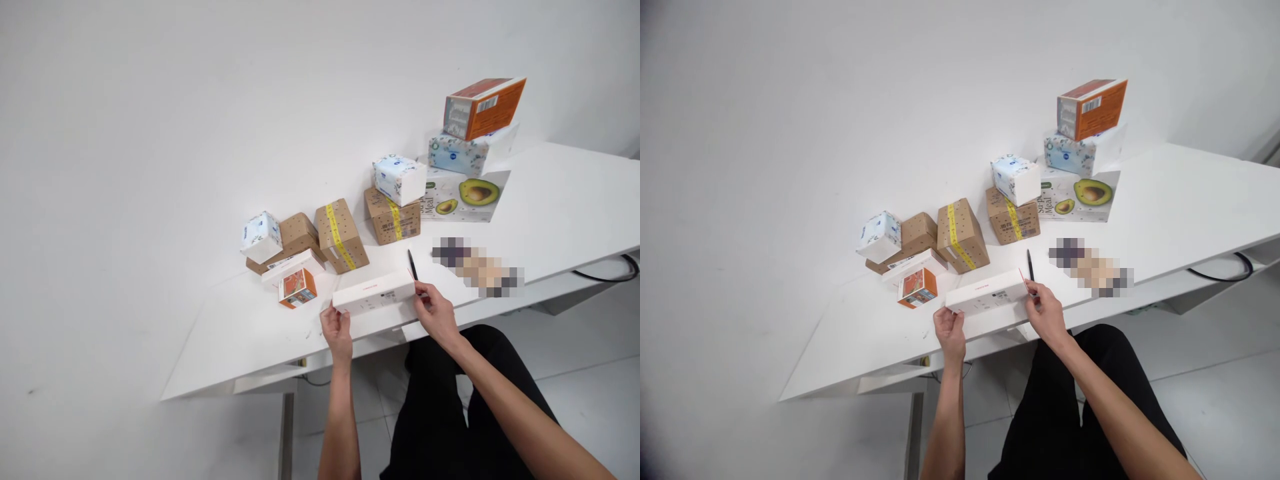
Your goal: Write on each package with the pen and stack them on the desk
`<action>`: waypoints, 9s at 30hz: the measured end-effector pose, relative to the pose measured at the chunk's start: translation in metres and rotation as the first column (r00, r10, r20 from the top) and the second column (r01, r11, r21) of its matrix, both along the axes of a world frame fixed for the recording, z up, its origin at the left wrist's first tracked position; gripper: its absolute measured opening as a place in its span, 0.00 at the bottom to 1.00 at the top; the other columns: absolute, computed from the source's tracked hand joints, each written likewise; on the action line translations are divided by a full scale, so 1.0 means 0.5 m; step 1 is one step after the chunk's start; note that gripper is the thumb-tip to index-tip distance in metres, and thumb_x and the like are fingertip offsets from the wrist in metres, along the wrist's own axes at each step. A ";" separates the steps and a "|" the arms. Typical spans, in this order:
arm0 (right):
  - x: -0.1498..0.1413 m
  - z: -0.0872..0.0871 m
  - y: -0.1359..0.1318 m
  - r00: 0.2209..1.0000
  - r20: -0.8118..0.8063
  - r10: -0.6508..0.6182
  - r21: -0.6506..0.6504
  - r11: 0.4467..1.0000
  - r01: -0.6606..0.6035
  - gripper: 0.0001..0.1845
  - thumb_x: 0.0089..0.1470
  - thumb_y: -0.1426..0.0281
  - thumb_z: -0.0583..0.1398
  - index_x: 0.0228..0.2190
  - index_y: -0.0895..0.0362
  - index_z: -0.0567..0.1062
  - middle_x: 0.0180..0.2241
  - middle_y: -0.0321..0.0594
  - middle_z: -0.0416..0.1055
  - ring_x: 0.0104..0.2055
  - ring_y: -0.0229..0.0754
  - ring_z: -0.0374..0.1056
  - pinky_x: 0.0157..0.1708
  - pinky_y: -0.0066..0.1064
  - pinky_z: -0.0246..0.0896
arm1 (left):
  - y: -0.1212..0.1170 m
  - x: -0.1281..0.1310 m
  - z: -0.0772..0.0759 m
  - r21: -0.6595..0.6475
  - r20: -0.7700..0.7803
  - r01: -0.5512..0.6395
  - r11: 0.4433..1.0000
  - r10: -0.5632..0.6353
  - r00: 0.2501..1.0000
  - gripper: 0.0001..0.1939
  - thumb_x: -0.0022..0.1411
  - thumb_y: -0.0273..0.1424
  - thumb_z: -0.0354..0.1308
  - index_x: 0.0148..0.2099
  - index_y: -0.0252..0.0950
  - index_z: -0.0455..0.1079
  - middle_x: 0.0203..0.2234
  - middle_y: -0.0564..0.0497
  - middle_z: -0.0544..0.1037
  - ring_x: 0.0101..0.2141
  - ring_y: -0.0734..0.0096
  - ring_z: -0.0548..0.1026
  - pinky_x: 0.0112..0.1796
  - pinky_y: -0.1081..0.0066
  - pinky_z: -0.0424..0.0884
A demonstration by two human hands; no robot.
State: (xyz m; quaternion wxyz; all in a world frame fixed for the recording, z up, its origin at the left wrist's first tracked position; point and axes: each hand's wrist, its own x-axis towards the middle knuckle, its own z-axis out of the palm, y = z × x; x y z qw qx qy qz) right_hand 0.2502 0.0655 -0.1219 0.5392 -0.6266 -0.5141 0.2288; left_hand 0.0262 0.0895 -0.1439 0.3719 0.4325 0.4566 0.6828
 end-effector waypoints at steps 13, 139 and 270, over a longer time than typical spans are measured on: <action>0.004 -0.002 -0.002 1.000 -0.001 0.014 0.083 0.996 -0.014 0.13 0.51 0.70 0.53 0.39 0.55 0.71 0.38 0.44 0.75 0.33 0.41 0.70 0.35 0.34 0.67 | 0.000 -0.006 -0.009 -0.024 -0.013 -0.044 0.999 0.043 0.999 0.19 0.49 0.36 0.66 0.41 0.38 0.63 0.43 0.47 0.75 0.41 0.71 0.73 0.44 0.68 0.65; 0.034 0.187 0.091 0.893 -0.362 0.267 0.159 0.962 -0.223 0.15 0.54 0.57 0.56 0.33 0.56 0.71 0.25 0.39 0.72 0.26 0.39 0.68 0.27 0.30 0.63 | 0.014 0.080 0.197 0.168 -0.986 0.099 0.981 0.169 0.001 0.21 0.62 0.42 0.53 0.54 0.38 0.65 0.42 0.44 0.76 0.42 0.58 0.72 0.42 0.61 0.63; -0.054 0.186 -0.085 -0.278 -0.952 0.124 0.284 0.694 -0.662 0.28 0.58 0.56 0.49 0.50 0.63 0.71 0.48 0.52 0.73 0.46 0.49 0.72 0.45 0.40 0.66 | 0.004 0.099 0.211 0.061 -0.969 -0.040 0.997 0.050 -0.243 0.17 0.63 0.31 0.50 0.55 0.41 0.62 0.37 0.48 0.71 0.37 0.62 0.67 0.37 0.62 0.61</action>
